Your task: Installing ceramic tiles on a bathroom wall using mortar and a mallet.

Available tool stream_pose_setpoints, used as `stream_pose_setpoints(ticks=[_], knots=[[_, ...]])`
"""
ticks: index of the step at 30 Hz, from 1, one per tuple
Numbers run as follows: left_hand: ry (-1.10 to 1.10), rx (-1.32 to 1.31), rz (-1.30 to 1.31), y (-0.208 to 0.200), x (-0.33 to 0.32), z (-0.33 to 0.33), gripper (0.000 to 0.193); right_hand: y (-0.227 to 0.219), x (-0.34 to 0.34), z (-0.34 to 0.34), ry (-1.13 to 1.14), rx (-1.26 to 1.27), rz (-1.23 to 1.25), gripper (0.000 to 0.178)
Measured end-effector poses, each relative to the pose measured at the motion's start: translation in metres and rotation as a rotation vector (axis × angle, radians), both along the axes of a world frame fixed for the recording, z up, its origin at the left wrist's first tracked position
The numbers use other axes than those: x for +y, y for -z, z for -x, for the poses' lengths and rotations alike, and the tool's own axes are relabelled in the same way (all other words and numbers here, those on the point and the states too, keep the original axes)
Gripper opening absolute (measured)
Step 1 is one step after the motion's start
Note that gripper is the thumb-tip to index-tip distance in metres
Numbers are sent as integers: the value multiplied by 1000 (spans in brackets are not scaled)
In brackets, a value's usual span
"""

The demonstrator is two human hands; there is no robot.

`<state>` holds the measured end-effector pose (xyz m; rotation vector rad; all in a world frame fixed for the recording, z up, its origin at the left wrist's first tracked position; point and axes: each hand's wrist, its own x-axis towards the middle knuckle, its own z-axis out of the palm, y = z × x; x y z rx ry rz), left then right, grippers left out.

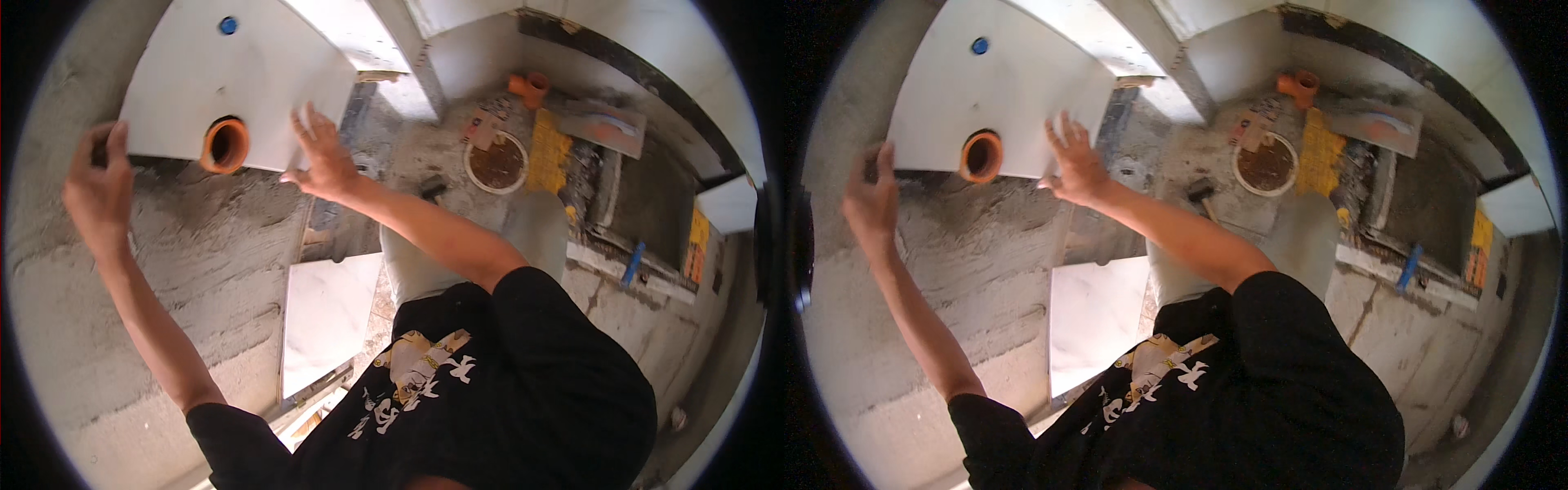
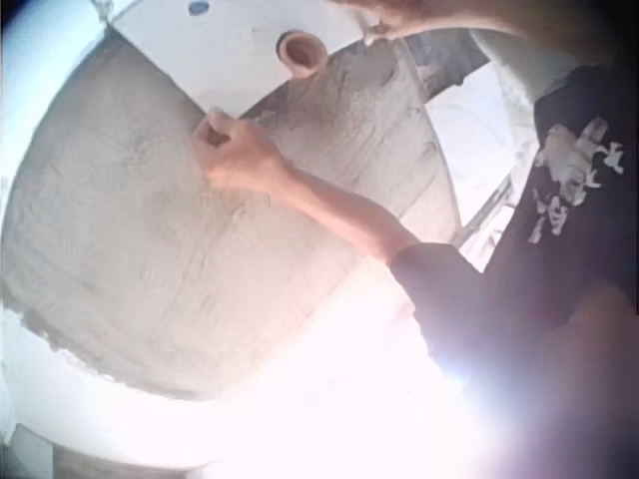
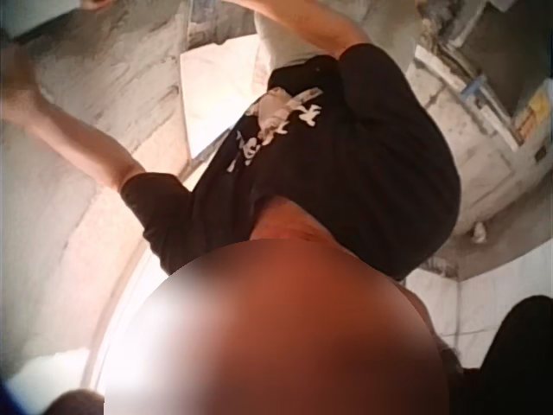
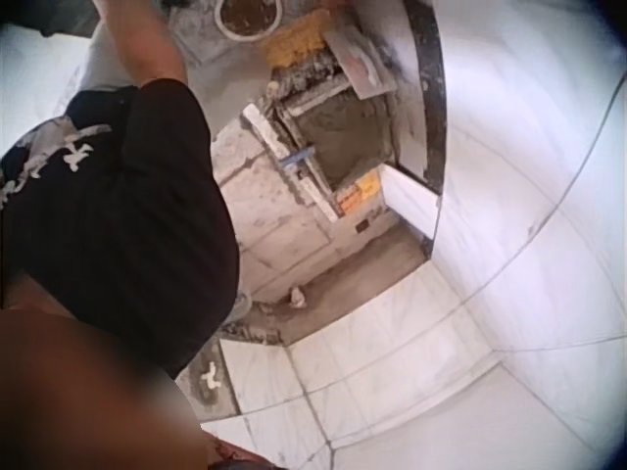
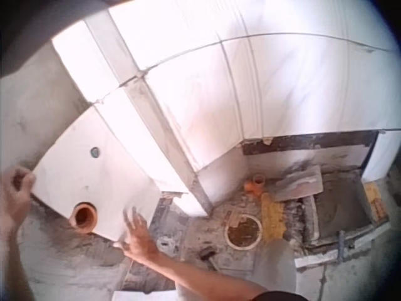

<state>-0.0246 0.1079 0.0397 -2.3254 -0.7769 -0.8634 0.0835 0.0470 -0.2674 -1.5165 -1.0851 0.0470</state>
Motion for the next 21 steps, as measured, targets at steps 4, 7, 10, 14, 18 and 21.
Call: stream_pose_setpoints(ticks=[4, 7, 10, 14, 18, 21], knots=[[62, 110, 77, -7, 1, -19, 29, 11, 1, -6, 40, -20, -98, 120], [101, 262, -41, -11, -4, -33, 39, 13, -1, -3, -11, 102, -66, 119], [-7, 373, 36, -17, 2, -40, 47, 26, 3, -15, 29, 21, -118, 111], [130, 399, -49, -21, 19, -39, 52, 78, 11, -35, -45, 766, -31, 90], [219, 368, -189, -17, 26, -38, 52, 83, 31, -27, 43, 939, -20, 68], [-68, 365, 59, -21, 11, -45, 49, 84, 32, -26, -15, 1121, -136, 57]])
